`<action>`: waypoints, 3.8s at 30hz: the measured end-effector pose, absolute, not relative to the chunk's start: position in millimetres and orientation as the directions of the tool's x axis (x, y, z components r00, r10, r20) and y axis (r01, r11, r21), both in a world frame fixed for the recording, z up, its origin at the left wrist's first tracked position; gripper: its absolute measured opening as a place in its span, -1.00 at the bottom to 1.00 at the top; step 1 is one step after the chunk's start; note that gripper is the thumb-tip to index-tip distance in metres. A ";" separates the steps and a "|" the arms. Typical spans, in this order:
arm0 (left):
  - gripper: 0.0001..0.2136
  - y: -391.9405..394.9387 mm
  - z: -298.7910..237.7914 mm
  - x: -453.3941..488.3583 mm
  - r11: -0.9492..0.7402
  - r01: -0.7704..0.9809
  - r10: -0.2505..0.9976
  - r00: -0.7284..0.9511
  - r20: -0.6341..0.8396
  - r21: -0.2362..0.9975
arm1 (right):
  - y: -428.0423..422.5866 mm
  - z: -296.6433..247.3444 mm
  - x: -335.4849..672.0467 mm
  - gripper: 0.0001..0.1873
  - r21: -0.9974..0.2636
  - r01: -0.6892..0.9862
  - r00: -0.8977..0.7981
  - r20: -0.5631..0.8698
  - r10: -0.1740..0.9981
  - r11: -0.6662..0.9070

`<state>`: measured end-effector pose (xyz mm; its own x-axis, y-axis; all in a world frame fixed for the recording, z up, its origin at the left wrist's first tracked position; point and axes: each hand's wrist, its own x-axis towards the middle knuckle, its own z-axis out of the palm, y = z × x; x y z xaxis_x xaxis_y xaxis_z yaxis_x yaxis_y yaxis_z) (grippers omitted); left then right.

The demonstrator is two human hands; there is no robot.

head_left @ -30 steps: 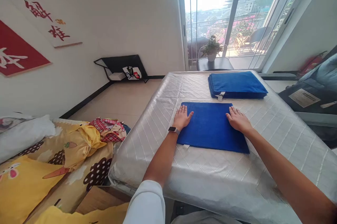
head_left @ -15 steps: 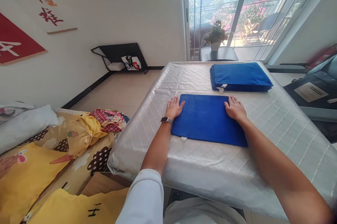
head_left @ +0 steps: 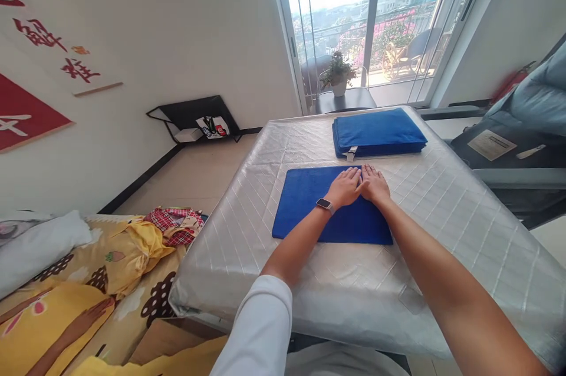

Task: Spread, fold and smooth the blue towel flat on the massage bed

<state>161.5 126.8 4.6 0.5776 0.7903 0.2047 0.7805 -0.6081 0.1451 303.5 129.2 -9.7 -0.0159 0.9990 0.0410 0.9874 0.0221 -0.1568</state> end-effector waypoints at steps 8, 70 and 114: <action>-0.34 143.6 -7.2 169.4 -0.480 0.847 0.877 0.458 0.146 0.228 | 131.3 -8.8 302.8 -0.29 -0.178 0.984 0.004 0.035 0.999 0.002; -0.30 133.8 -7.3 -13.3 -0.111 0.983 0.994 0.106 0.039 0.149 | 102.8 -10.3 305.3 -0.26 -0.197 0.980 0.011 0.017 1.000 -0.007; -0.34 120.3 11.5 146.3 -0.632 0.770 0.774 0.621 0.123 0.086 | 132.4 -11.5 309.6 -0.28 -0.197 0.980 0.014 0.043 0.999 -0.005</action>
